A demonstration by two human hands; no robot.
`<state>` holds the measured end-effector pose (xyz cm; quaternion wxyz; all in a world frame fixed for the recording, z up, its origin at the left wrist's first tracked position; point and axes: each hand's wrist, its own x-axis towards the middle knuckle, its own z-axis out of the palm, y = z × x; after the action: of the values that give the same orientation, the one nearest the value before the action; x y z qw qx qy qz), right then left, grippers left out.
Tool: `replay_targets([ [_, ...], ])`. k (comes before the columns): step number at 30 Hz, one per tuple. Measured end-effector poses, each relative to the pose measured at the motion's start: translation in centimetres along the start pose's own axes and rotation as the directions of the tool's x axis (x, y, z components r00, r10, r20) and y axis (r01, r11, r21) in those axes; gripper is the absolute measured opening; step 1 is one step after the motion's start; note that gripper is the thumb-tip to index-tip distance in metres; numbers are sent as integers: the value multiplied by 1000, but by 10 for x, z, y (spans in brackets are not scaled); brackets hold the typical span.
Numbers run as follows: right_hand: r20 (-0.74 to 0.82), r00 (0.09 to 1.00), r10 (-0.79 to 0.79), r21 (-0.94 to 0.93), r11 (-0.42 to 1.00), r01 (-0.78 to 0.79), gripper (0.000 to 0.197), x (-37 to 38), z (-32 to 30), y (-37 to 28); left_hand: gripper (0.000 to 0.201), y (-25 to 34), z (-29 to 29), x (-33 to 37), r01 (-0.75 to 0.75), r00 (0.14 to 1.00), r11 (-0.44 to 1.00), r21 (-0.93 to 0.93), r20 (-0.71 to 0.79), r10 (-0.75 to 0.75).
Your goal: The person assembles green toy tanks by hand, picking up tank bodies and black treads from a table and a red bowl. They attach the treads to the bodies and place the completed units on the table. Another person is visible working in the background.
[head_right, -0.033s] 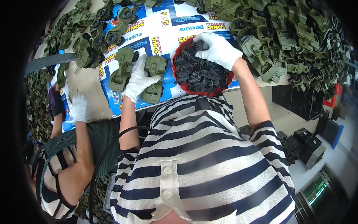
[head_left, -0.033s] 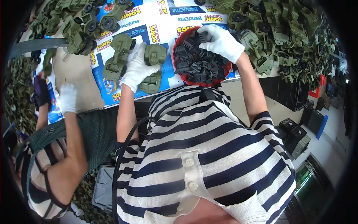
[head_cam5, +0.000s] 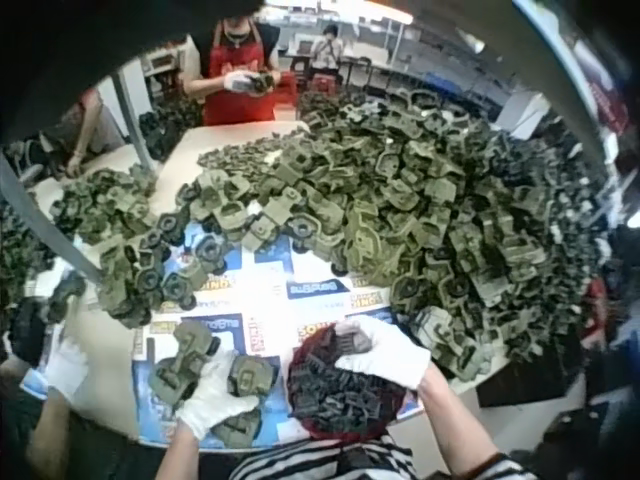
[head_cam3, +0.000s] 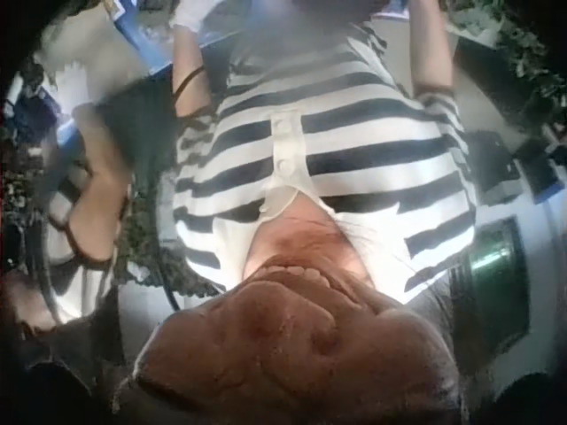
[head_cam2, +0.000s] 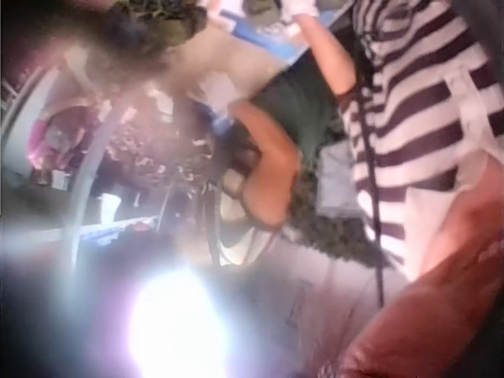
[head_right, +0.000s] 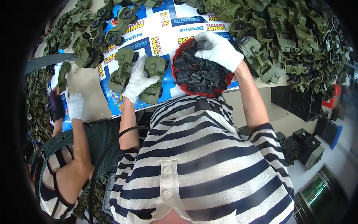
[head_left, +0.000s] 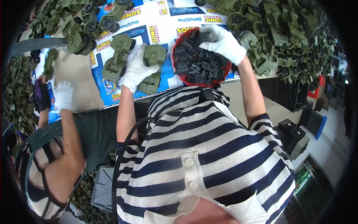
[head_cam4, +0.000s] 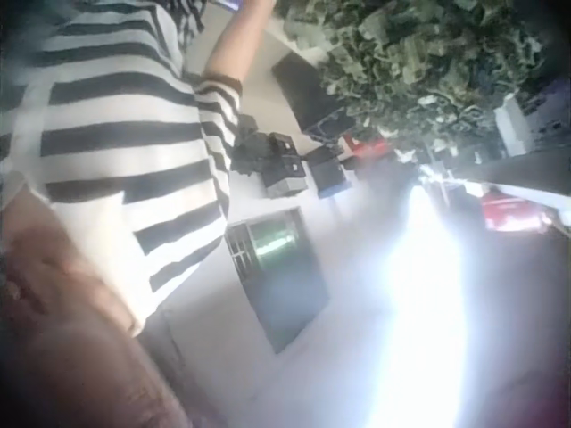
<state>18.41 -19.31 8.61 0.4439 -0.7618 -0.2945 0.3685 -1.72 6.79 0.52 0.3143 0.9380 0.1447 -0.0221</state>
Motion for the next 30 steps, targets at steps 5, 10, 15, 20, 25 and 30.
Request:
replay_targets([
  [5, -55, 998, -15, 757, 652, 52, 47, -21, 14, 2, 82, 10, -27, -20, 210, 975, 329, -921, 171, -145],
  [10, -69, 980, -185, 925, 356, 133, 36, 1, 56, -19, 87, 54, -51, -23, 58, 981, 472, -880, 138, 136],
  [15, 87, 993, -85, 623, 782, 12, 52, -2, 54, -31, 89, 79, -60, -27, 143, 967, 353, -925, 207, 148],
  [20, 136, 988, -70, 639, 768, -34, 49, -1, 47, -21, 85, 83, -52, -26, 179, 967, 256, -950, 218, 130],
  [25, 187, 977, -106, 720, 691, -63, 53, 7, 47, -2, 82, 90, -53, -26, 207, 969, 192, -959, 227, 92],
  [30, 132, 990, -45, 832, 549, -85, 57, 5, 60, -12, 80, 89, -49, -30, 198, 976, 195, -961, 212, 50],
])
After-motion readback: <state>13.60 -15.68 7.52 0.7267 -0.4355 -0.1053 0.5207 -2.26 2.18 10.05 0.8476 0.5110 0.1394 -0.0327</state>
